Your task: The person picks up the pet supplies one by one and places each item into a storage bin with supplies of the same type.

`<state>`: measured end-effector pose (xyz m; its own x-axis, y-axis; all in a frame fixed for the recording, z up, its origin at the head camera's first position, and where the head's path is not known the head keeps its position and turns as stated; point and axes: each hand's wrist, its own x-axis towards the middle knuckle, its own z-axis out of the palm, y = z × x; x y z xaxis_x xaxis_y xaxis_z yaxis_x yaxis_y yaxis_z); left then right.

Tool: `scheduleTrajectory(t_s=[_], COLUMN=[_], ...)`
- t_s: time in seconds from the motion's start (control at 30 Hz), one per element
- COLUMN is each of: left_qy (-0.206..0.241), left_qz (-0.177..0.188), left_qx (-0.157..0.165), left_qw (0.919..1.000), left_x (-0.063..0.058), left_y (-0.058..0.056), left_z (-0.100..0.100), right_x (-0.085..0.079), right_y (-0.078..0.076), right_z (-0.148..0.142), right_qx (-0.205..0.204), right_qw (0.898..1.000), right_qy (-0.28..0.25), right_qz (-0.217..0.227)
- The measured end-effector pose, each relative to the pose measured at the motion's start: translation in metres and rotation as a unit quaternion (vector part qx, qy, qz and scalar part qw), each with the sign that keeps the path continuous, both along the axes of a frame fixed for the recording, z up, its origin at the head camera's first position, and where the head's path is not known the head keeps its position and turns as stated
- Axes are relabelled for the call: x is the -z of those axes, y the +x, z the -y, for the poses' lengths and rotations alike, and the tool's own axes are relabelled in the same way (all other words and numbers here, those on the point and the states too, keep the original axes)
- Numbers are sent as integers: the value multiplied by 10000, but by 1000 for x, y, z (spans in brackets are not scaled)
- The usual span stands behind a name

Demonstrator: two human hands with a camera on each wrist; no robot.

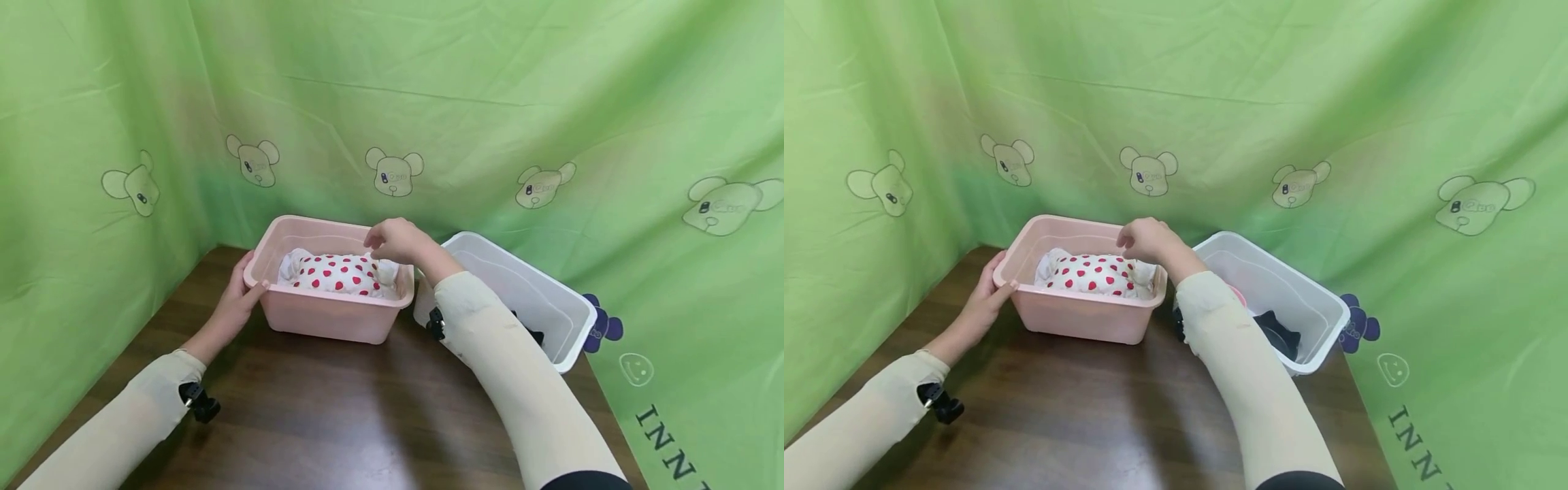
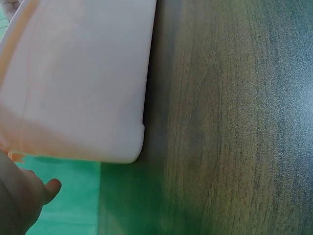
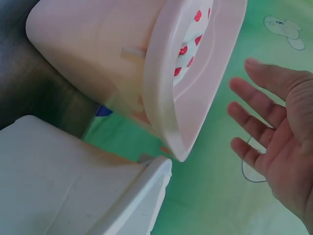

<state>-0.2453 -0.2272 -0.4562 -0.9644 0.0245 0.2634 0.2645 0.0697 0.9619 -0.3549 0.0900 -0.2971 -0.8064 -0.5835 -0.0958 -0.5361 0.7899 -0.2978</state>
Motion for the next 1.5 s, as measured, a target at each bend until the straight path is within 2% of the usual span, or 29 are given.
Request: scheduleTrajectory(t_s=[0.2,0.37,0.6,0.87,1.07,1.5], left_qy=[104,141,383,475,585,364], left_qz=[-56,-38,-152,-198,-259,-145], left_qx=[2,15,-95,-78,-46,-39], left_qw=[9999,9999,9991,9986,9979,9992], left_x=[-1,2,4,8,5,4], left_y=[-2,1,2,2,0,-1], left_z=[0,1,3,2,-2,2], right_x=[-5,0,3,12,18,26], right_y=[9,19,30,39,42,61], right_z=[-7,-15,-25,-39,-44,-55], right_qx=[114,336,540,796,857,873], right_qw=[9988,9970,9903,9848,9810,9659], right_qy=[-327,-585,-1041,-1323,-1469,-1991], right_qz=[-355,-371,-748,-796,-930,-1408])
